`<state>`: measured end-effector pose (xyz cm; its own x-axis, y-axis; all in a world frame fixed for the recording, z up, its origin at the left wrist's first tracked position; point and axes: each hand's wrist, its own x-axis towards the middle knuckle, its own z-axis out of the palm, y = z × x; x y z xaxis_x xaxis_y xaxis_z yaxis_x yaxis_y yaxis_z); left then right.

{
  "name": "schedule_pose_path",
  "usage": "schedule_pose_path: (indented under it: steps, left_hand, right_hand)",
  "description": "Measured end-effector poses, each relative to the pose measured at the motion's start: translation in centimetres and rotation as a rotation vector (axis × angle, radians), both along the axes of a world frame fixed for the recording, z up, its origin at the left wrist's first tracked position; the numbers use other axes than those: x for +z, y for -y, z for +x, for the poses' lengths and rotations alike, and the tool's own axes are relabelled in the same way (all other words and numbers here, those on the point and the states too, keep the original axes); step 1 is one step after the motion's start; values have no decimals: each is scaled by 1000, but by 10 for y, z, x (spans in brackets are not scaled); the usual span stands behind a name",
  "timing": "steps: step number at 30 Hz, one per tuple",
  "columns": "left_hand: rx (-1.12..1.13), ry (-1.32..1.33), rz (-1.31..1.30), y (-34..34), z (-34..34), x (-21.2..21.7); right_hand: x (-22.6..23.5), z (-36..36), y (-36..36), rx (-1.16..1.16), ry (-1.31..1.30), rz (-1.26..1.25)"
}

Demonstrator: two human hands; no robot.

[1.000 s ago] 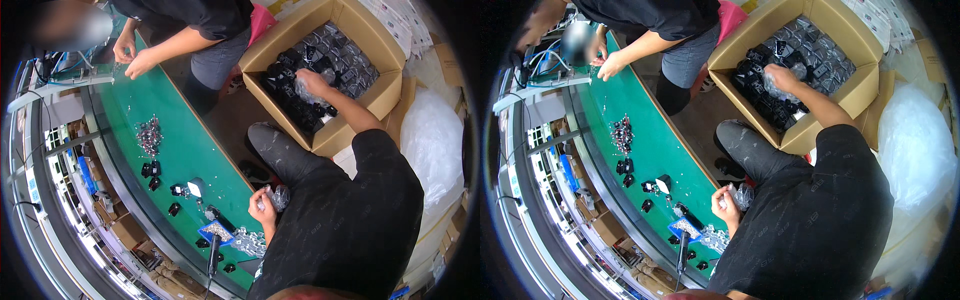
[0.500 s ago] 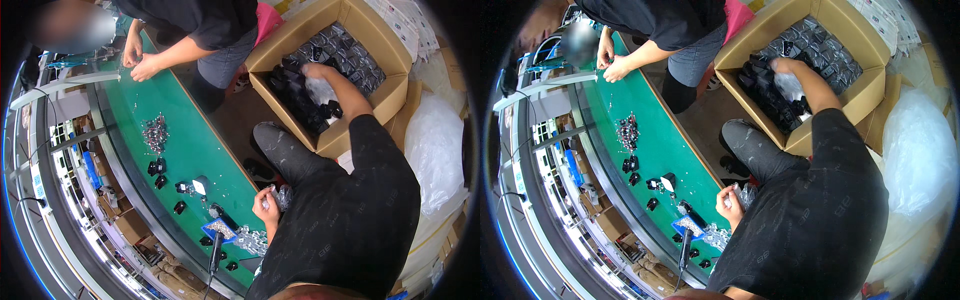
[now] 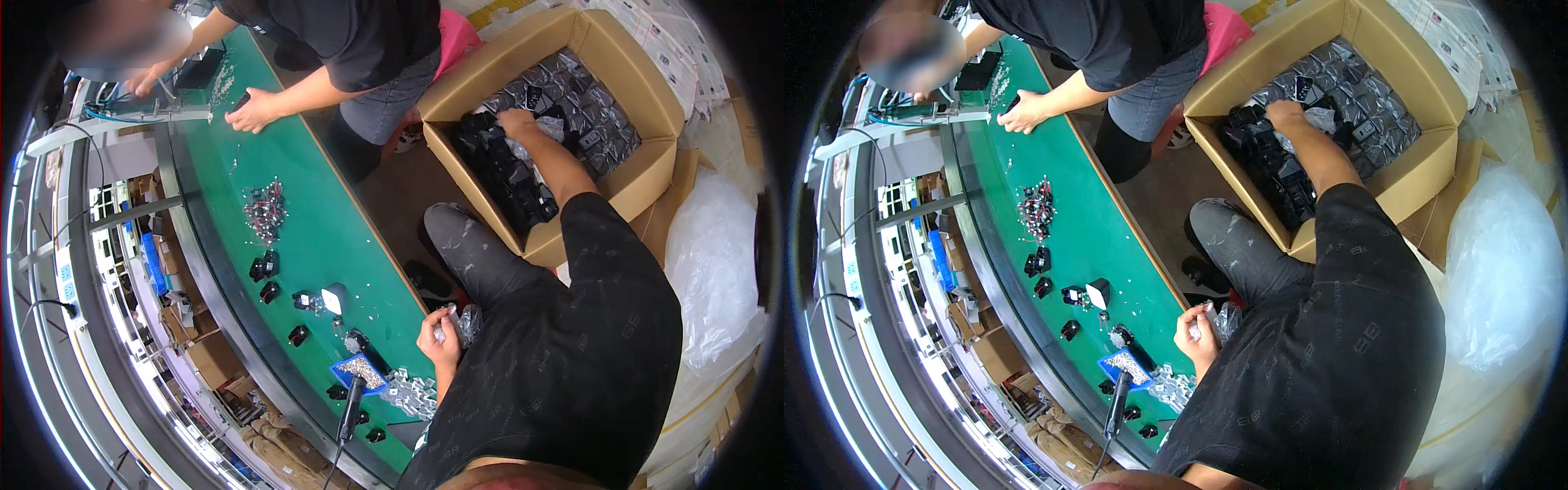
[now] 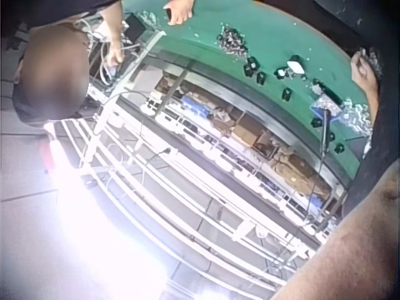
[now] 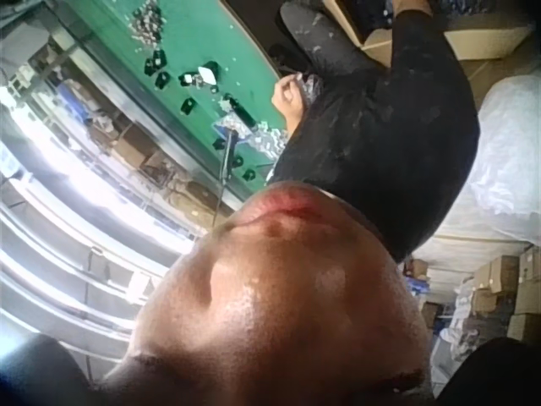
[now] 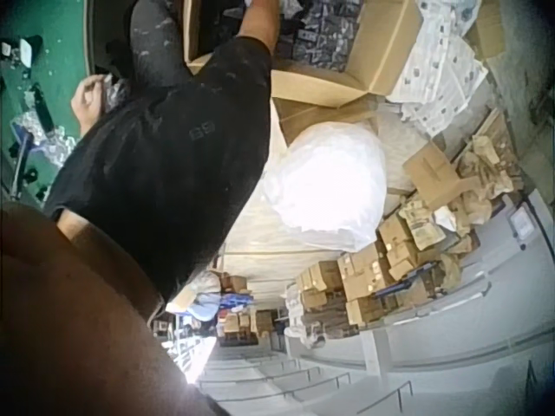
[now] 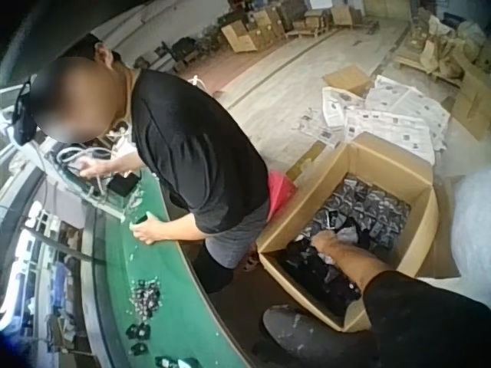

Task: Pack small electronic components into plastic bags and place them into a cardboard box.

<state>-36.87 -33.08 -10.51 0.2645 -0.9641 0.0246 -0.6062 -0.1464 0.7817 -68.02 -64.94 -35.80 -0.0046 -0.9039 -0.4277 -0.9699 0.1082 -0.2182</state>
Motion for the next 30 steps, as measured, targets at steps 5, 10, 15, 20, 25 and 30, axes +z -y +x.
schedule_pose_path:
  steps: [5,10,15,20,25,30]
  left_hand:
    - [-22,-18,13,-2,-4,-3]
    - [10,8,-7,6,2,-2]
    - [-2,-13,5,4,-5,2]
    - [-15,-8,-3,0,1,-3]
    - [-23,-17,-35,7,-4,5]
    - [-23,30,-34,9,-1,0]
  right_hand:
    - [7,-1,-9,38,-134,19]
    - [49,5,-18,184,74,-73]
    - [52,-20,-48,299,894,-390]
    - [73,-4,-37,205,1126,295]
    - [32,-19,35,58,582,-256]
    - [-4,23,47,-77,80,3]
